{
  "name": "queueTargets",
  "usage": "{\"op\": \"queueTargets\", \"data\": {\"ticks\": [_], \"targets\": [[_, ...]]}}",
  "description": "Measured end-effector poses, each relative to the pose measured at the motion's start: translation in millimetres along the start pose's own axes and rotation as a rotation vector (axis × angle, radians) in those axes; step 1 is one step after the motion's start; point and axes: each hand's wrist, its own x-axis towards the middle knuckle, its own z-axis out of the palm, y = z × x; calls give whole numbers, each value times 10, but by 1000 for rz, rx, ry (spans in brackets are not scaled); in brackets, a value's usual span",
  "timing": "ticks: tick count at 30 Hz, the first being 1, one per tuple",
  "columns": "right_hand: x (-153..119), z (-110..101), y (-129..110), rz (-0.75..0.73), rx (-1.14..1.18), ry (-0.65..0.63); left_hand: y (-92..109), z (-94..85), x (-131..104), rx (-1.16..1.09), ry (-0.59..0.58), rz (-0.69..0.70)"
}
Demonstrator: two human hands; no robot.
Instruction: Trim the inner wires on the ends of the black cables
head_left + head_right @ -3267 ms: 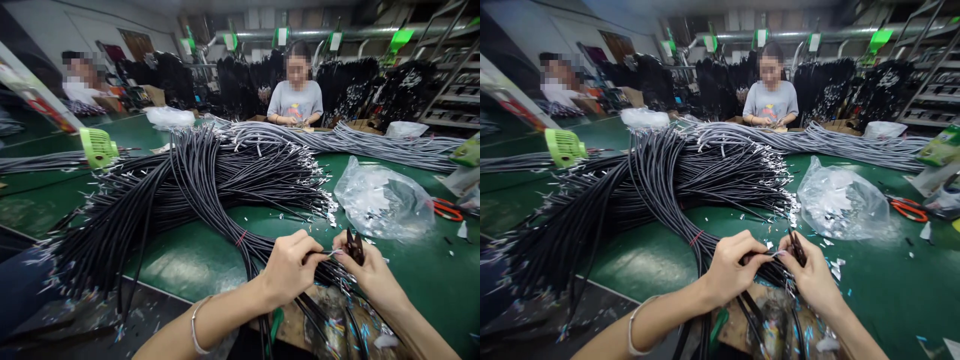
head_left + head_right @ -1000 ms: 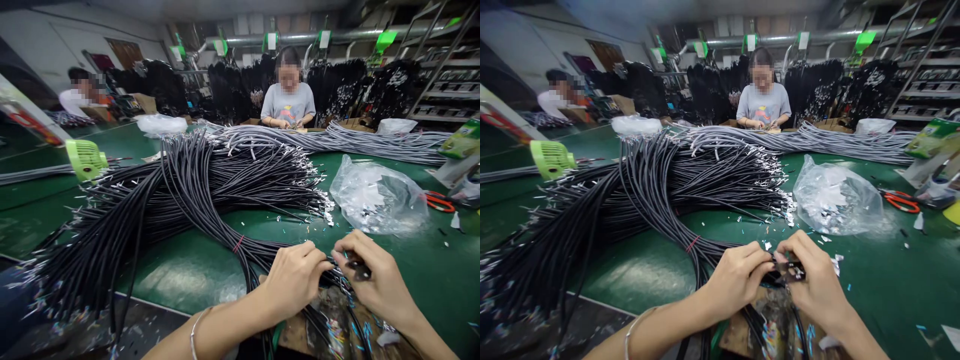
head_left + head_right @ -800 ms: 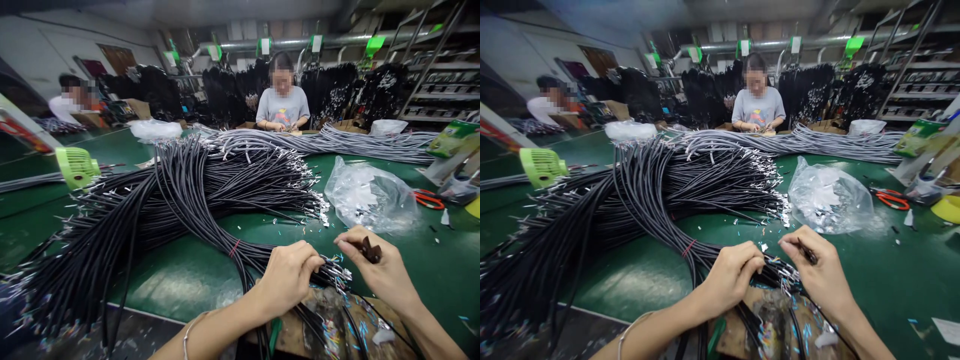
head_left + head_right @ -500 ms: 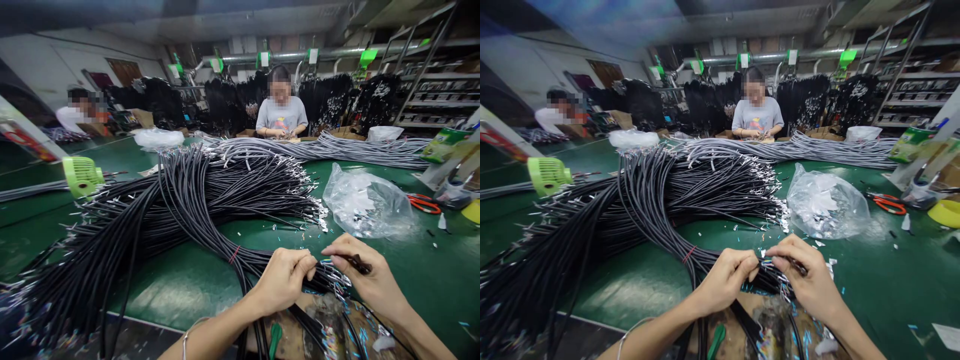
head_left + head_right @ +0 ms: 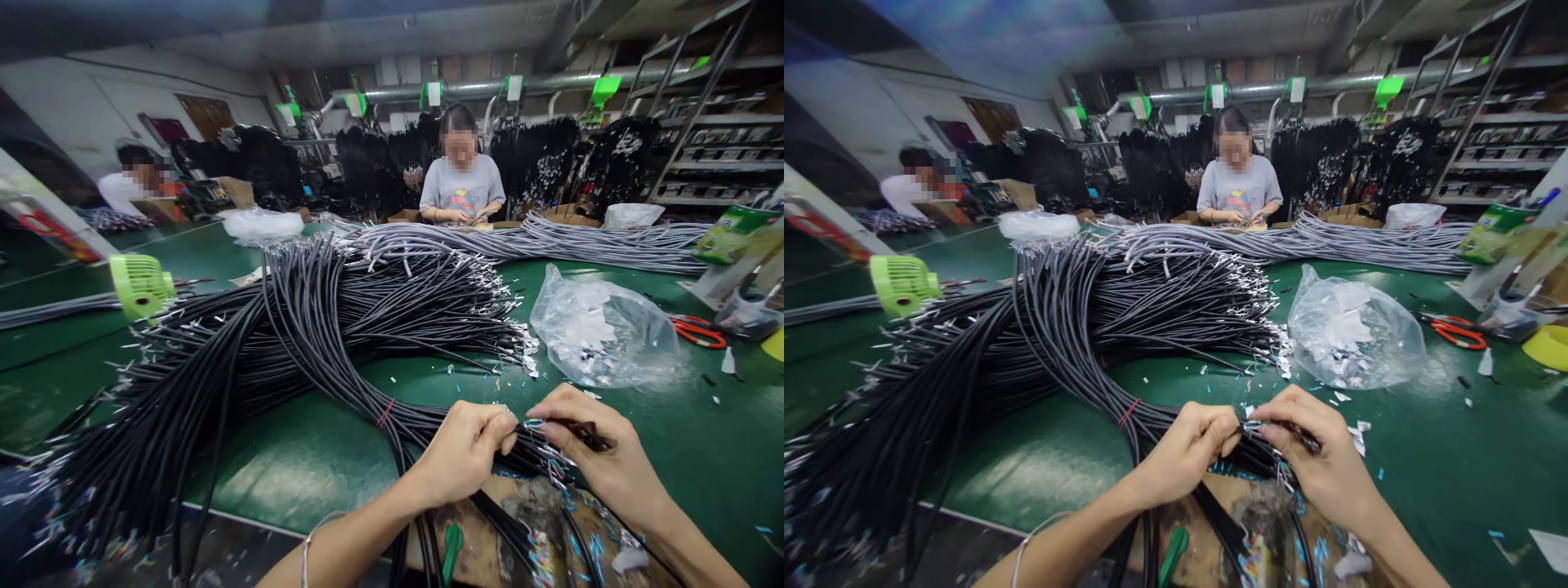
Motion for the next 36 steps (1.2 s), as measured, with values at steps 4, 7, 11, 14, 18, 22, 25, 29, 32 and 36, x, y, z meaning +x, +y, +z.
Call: {"op": "queueTargets", "data": {"ticks": [4,7,11,14,18,22,25,29,32,36], "targets": [[-8,12,7,-17,-15,2,2,-5,5,-19,-8,-2],[-14,15,14,-25,-29,18,10,-7,7,-1,-19,-1],[-19,15,2,12,-69,-5,5,-9,4,17,-30,4],[-23,24,-10,56,-76,-65,-4,-9,-2,18,-32,15],[-28,50,-11,94,-24,-95,-9,-13,-1,-14,-34,26],[-37,81,-12,111,0,-35,-24,-20,13,-107,-34,4],[-53,108,-22,68,-31,-18,-40,-25,21,-145,-45,-3],[-65,131,-33,-70,-74,28,-47,-31,26,-158,-69,-21],[-55,131,-45,-115,-91,43,-40,-35,29,-158,-86,-34],[-36,139,-70,-132,-101,51,-30,-39,31,-143,-85,-44]]}}
